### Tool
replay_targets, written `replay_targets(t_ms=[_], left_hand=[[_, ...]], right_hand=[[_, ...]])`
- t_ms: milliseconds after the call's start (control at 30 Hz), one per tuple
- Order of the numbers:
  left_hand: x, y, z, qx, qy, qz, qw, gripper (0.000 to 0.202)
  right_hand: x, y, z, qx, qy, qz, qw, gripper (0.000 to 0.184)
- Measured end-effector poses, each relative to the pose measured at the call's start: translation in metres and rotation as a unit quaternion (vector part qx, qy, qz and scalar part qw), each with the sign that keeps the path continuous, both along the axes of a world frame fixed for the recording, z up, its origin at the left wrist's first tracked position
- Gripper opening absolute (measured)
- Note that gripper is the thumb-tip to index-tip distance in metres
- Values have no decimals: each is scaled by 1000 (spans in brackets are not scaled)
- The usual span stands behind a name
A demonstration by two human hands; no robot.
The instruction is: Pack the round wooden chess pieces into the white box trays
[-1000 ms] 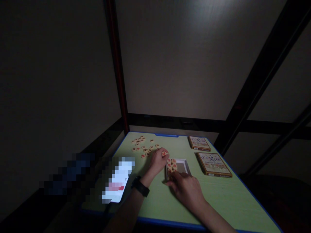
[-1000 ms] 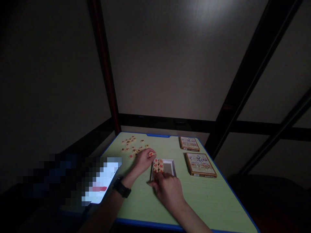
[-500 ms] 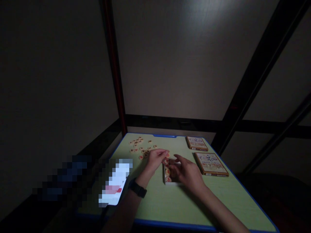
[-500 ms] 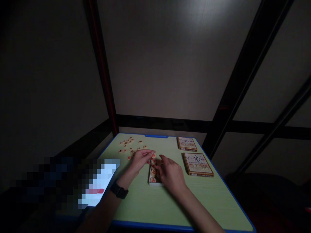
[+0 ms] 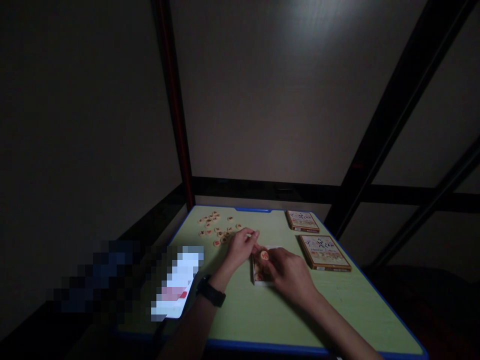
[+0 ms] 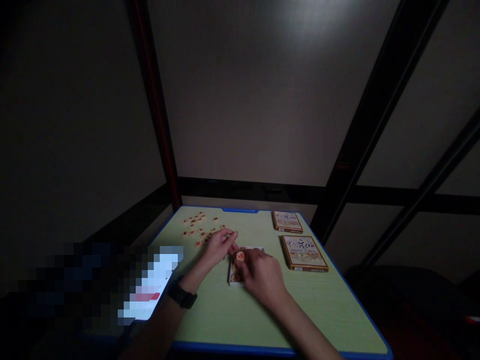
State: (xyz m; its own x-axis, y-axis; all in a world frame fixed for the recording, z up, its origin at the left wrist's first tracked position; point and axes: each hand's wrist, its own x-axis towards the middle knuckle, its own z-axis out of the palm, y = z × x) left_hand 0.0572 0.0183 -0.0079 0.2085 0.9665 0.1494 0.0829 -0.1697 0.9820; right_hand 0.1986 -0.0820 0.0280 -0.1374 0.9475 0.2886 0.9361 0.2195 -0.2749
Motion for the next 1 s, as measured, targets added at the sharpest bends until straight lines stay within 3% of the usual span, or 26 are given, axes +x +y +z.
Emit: replay_targets(t_ms=[167, 433, 1000], left_hand=[[-3, 5, -4, 69, 90, 83, 990, 31], [-2, 6, -7, 76, 123, 89, 985, 21], [-2, 5, -5, 90, 173, 89, 977, 19]], right_hand=[[-7, -17, -8, -78, -25, 11, 997, 18], [-11, -13, -8, -141, -59, -17, 988, 17], [-12, -15, -5, -138, -79, -12, 987, 17]])
